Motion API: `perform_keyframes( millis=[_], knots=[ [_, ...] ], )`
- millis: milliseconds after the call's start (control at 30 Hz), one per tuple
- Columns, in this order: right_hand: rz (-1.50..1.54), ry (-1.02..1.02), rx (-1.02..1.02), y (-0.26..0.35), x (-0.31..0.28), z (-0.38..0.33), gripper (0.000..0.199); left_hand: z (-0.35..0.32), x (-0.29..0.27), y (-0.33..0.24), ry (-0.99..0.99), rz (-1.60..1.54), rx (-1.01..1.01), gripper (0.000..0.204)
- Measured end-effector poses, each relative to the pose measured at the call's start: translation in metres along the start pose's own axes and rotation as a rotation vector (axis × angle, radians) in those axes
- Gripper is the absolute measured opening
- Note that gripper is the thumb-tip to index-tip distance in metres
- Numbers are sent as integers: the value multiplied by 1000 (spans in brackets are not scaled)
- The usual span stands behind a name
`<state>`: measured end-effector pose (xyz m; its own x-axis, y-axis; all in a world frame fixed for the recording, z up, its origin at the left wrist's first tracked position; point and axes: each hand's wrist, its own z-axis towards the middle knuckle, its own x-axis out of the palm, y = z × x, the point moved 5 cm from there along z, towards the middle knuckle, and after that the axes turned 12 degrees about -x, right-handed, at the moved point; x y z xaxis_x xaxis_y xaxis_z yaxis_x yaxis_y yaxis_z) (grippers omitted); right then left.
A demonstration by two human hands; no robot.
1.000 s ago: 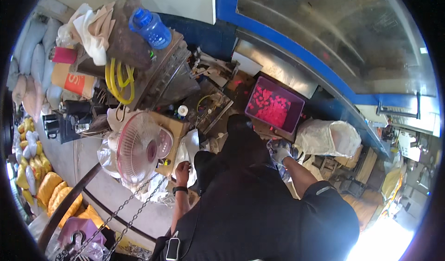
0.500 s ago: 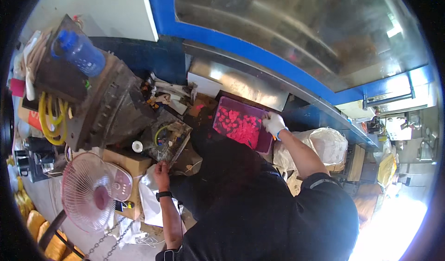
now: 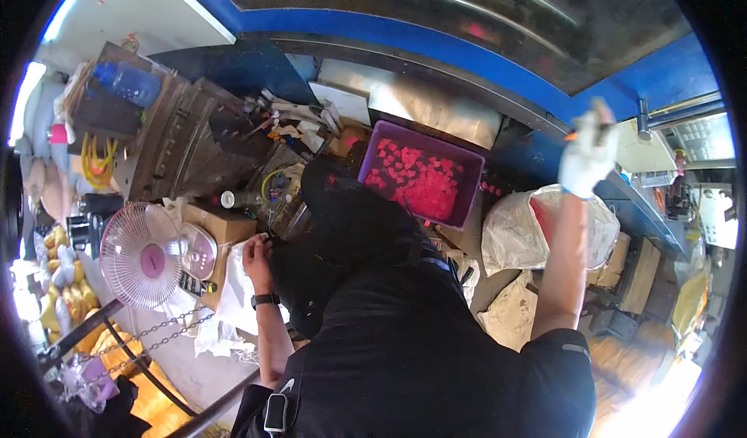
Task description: Operating an injection molding machine and handling manufactured plastic parts.
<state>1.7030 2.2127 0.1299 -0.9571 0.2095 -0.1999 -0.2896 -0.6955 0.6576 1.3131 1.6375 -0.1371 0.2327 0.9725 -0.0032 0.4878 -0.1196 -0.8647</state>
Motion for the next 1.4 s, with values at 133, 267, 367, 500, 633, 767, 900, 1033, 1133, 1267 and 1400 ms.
perform_keyframes(
  millis=[133, 267, 367, 500, 633, 767, 900, 1033, 1133, 1267, 1400],
  knots=[
    [-211, -161, -79, 19, -54, 72, 33, -10, 42, -32, 2, 107, 45, 24],
    [-230, -132, -139, 21, -56, 96, 35, -30, 83, -62, 54, 201, 114, 23],
    [-249, -245, -1, 26, -68, 100, 37, -35, 86, -67, 115, 180, 132, 23],
    [34, -320, -67, 31, -70, 107, 32, -44, 75, -70, 98, 133, 145, 23],
    [-215, -185, -256, -99, -164, 168, 41, -63, 75, -75, 110, 57, 135, 23],
    [302, -127, 335, -92, -132, 157, 32, -61, 76, -74, 104, 13, 146, 21],
    [-701, 200, -183, -32, -121, 152, 34, -62, 78, -81, 139, 48, 133, 22],
    [-1080, 242, -478, -24, -111, 149, 46, -56, 81, -82, 242, -30, 88, 21],
    [-90, 33, 158, -23, -100, 143, 42, -52, 87, -82, 305, -80, 82, 21],
    [-34, -3, 330, -22, -86, 139, 52, -54, 98, -88, 366, -101, 54, 20],
    [-26, -26, 249, 13, -62, 133, 51, -47, 109, -95, 456, -164, 41, 20]
  ],
)
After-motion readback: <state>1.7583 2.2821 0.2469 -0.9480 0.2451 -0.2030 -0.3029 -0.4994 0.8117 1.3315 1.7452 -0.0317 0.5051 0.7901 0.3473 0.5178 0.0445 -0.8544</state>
